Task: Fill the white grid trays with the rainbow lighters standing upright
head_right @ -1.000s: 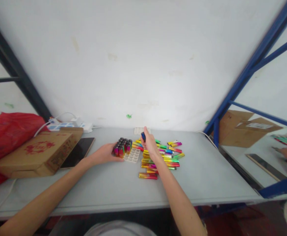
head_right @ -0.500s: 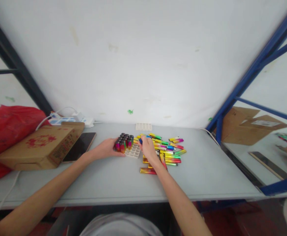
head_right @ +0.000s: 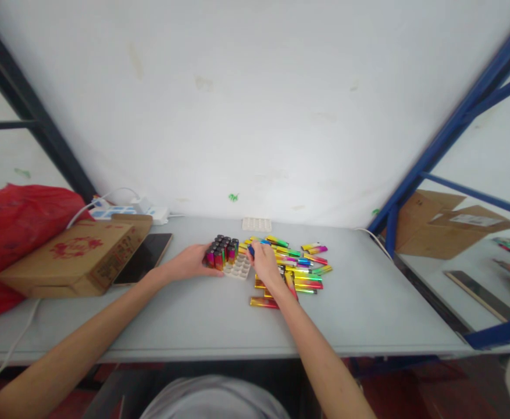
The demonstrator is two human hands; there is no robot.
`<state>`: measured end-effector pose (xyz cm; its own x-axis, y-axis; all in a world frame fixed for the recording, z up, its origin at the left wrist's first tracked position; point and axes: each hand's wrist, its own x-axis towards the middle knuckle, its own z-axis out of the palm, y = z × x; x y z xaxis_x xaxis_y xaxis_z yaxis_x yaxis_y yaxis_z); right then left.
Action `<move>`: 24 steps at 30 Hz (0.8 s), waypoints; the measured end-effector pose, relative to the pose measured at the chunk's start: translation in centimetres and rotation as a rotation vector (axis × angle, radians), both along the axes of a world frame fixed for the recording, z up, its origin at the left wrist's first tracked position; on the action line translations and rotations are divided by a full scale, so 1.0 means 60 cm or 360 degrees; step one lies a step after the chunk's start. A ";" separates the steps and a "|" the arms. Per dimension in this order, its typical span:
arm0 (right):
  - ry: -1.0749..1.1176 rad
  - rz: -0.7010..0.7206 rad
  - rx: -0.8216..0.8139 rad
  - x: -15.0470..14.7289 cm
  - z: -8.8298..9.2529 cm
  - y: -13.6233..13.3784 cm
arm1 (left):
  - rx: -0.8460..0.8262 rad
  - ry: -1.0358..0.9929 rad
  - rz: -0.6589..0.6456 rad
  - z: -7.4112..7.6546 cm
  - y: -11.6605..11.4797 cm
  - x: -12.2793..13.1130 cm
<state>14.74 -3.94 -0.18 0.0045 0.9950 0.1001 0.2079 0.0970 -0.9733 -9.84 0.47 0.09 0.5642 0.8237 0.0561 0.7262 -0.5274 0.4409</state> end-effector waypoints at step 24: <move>-0.0924 0.0281 0.0718 0.004 0.008 -0.016 | -0.0013 0.0016 0.0000 0.002 -0.003 -0.001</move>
